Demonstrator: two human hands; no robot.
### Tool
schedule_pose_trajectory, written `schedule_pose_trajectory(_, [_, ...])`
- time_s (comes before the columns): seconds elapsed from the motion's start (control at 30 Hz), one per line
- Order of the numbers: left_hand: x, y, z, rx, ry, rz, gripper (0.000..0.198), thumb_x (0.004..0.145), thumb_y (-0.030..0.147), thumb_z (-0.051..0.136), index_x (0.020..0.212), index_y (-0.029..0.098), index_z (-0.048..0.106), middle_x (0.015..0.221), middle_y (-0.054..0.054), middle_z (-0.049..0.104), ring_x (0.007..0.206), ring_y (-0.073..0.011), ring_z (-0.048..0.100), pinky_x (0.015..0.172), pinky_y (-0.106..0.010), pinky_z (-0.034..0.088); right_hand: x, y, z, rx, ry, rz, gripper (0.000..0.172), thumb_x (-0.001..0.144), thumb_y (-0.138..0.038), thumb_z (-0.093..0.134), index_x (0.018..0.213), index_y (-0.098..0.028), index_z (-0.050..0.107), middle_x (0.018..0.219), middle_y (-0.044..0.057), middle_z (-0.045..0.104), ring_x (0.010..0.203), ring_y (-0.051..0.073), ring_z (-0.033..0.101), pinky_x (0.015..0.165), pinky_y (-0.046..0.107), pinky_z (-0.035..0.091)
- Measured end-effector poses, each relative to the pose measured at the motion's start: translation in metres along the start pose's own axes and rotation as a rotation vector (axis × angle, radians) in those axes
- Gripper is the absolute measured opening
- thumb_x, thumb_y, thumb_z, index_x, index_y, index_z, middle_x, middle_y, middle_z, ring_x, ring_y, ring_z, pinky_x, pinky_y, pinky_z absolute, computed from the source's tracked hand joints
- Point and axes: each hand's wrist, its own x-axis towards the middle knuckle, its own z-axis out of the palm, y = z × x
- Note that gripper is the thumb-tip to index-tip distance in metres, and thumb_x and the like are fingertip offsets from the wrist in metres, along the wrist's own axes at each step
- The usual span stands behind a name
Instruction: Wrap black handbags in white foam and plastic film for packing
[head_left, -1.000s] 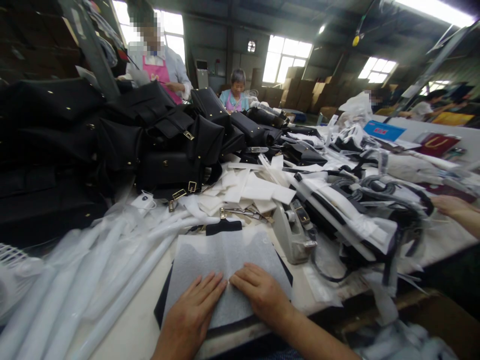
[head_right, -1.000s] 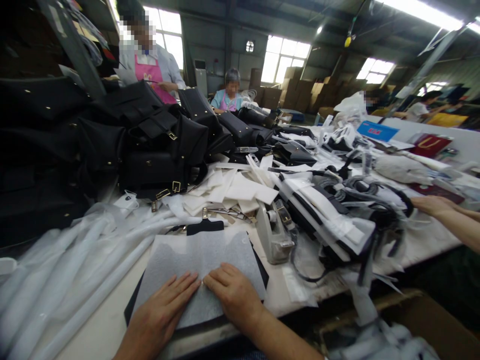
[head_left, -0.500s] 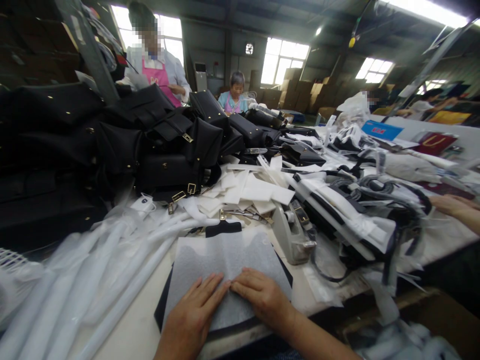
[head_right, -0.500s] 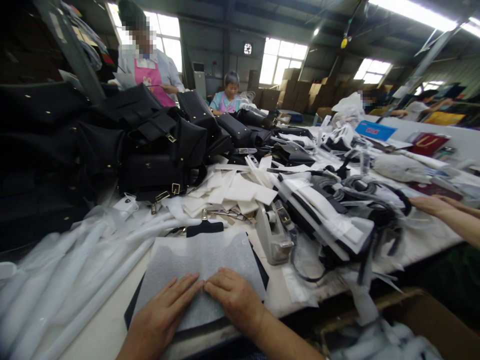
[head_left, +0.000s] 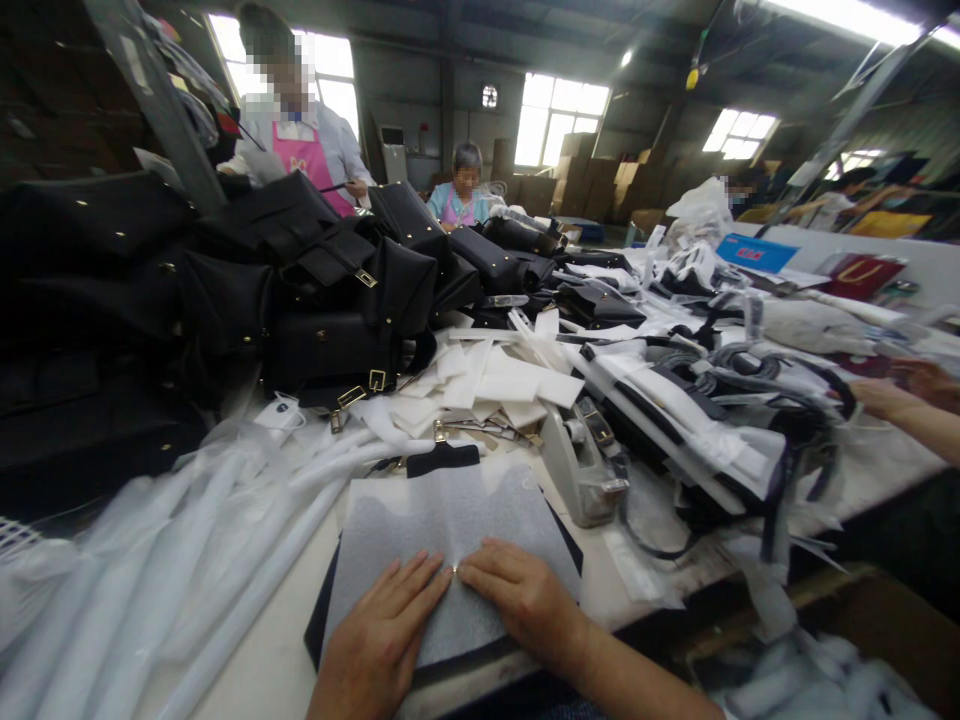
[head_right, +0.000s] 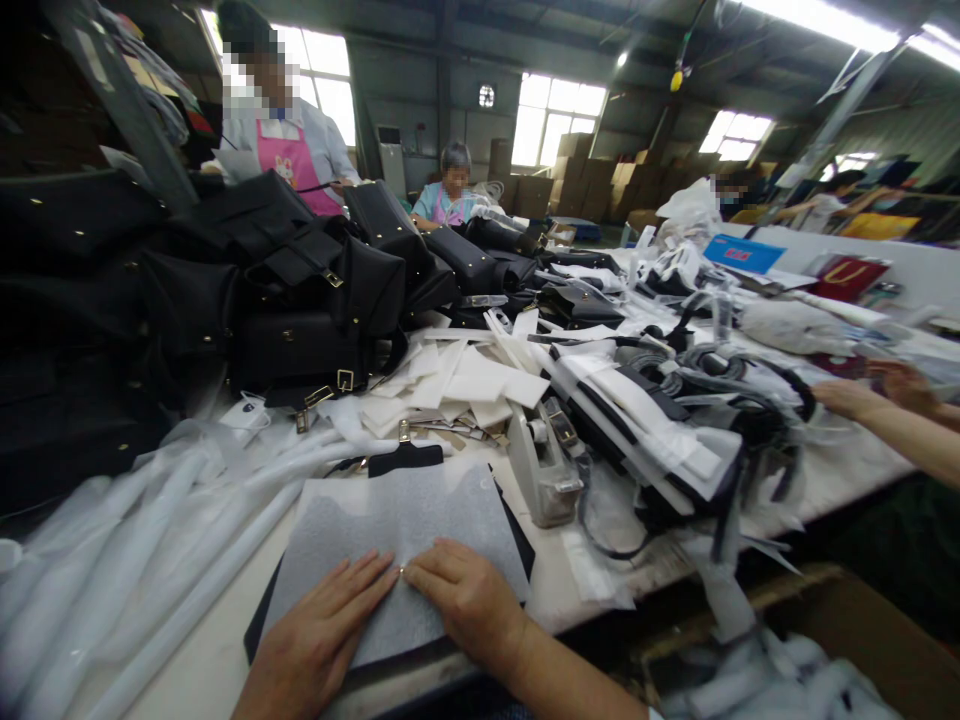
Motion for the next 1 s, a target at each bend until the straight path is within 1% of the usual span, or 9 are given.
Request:
schedule_pose_trajectory(0.27, [0.001, 0.001, 0.001, -0.006, -0.008, -0.014, 0.053, 0.087, 0.007, 0.043, 0.137, 0.023, 0.051, 0.134, -0.002, 0.061, 0.121, -0.0185, 0.059, 0.1, -0.033, 0.052, 0.003, 0.0, 0.001, -0.069, 0.043, -0.041, 0.029, 0.1, -0.016, 0.04, 0.11, -0.018, 0.067, 0.103, 0.006, 0.074, 0.094, 0.015, 0.068, 0.1, 0.034, 0.052])
schedule_pose_trajectory(0.4, [0.002, 0.002, 0.002, 0.048, -0.048, -0.007, 0.053, 0.086, 0.007, 0.044, 0.136, 0.024, 0.052, 0.135, -0.001, 0.06, 0.12, -0.02, 0.06, 0.097, -0.036, 0.055, 0.007, 0.0, 0.001, -0.06, -0.048, -0.005, 0.025, 0.099, -0.017, 0.044, 0.106, -0.018, 0.068, 0.1, 0.005, 0.073, 0.091, 0.016, 0.066, 0.091, 0.031, 0.054])
schedule_pose_trajectory(0.47, [0.002, 0.002, 0.002, 0.062, -0.059, -0.002, 0.054, 0.085, 0.007, 0.044, 0.135, 0.025, 0.053, 0.135, -0.001, 0.06, 0.119, -0.0204, 0.06, 0.096, -0.037, 0.056, 0.007, -0.001, 0.001, -0.048, -0.061, 0.007, 0.024, 0.099, -0.016, 0.044, 0.105, -0.017, 0.067, 0.099, 0.006, 0.073, 0.089, 0.017, 0.066, 0.087, 0.03, 0.055])
schedule_pose_trajectory(0.57, [0.002, 0.001, 0.002, 0.053, -0.045, -0.006, 0.053, 0.085, 0.008, 0.045, 0.135, 0.025, 0.053, 0.135, -0.001, 0.061, 0.12, -0.02, 0.06, 0.097, -0.036, 0.054, 0.004, -0.001, 0.001, -0.063, 0.037, -0.003, 0.028, 0.098, -0.013, 0.04, 0.109, -0.016, 0.066, 0.101, 0.008, 0.073, 0.092, 0.018, 0.066, 0.086, 0.031, 0.056])
schedule_pose_trajectory(0.67, [0.0, 0.001, 0.002, 0.007, 0.0, -0.013, 0.052, 0.086, 0.008, 0.045, 0.134, 0.024, 0.055, 0.134, -0.002, 0.061, 0.121, -0.0189, 0.059, 0.101, -0.033, 0.051, 0.0, -0.002, -0.001, -0.104, 0.097, -0.056, 0.033, 0.097, -0.01, 0.037, 0.116, -0.017, 0.063, 0.106, 0.009, 0.073, 0.097, 0.017, 0.067, 0.094, 0.033, 0.054])
schedule_pose_trajectory(0.73, [-0.002, -0.001, 0.003, -0.013, 0.026, -0.003, 0.05, 0.086, 0.007, 0.044, 0.132, 0.025, 0.056, 0.133, -0.003, 0.062, 0.121, -0.0185, 0.059, 0.102, -0.033, 0.05, 0.0, -0.002, -0.002, -0.099, 0.064, -0.074, 0.034, 0.097, -0.01, 0.038, 0.118, -0.018, 0.063, 0.107, 0.008, 0.073, 0.097, 0.017, 0.067, 0.097, 0.034, 0.052])
schedule_pose_trajectory(0.8, [-0.003, -0.002, 0.004, -0.021, 0.03, 0.021, 0.051, 0.086, 0.007, 0.044, 0.131, 0.026, 0.057, 0.132, -0.003, 0.063, 0.122, -0.0184, 0.059, 0.102, -0.034, 0.05, 0.002, -0.002, -0.003, -0.085, 0.001, -0.043, 0.03, 0.096, -0.012, 0.041, 0.116, -0.018, 0.064, 0.105, 0.007, 0.073, 0.095, 0.017, 0.066, 0.093, 0.033, 0.053])
schedule_pose_trajectory(0.9, [-0.003, -0.003, 0.004, -0.021, -0.001, 0.049, 0.056, 0.083, 0.004, 0.042, 0.131, 0.03, 0.057, 0.131, 0.0, 0.064, 0.12, -0.0175, 0.059, 0.102, -0.034, 0.05, 0.008, -0.004, -0.002, -0.122, -0.107, 0.032, 0.023, 0.095, -0.015, 0.05, 0.111, -0.02, 0.066, 0.101, 0.004, 0.072, 0.09, 0.018, 0.065, 0.083, 0.03, 0.054])
schedule_pose_trajectory(1.0, [-0.001, -0.001, 0.003, -0.004, -0.05, 0.03, 0.062, 0.08, 0.001, 0.042, 0.131, 0.032, 0.056, 0.13, 0.002, 0.064, 0.119, -0.0169, 0.06, 0.102, -0.035, 0.051, 0.012, -0.005, -0.001, -0.167, -0.189, 0.1, 0.023, 0.092, -0.013, 0.053, 0.11, -0.021, 0.064, 0.105, 0.005, 0.071, 0.092, 0.02, 0.064, 0.084, 0.033, 0.053])
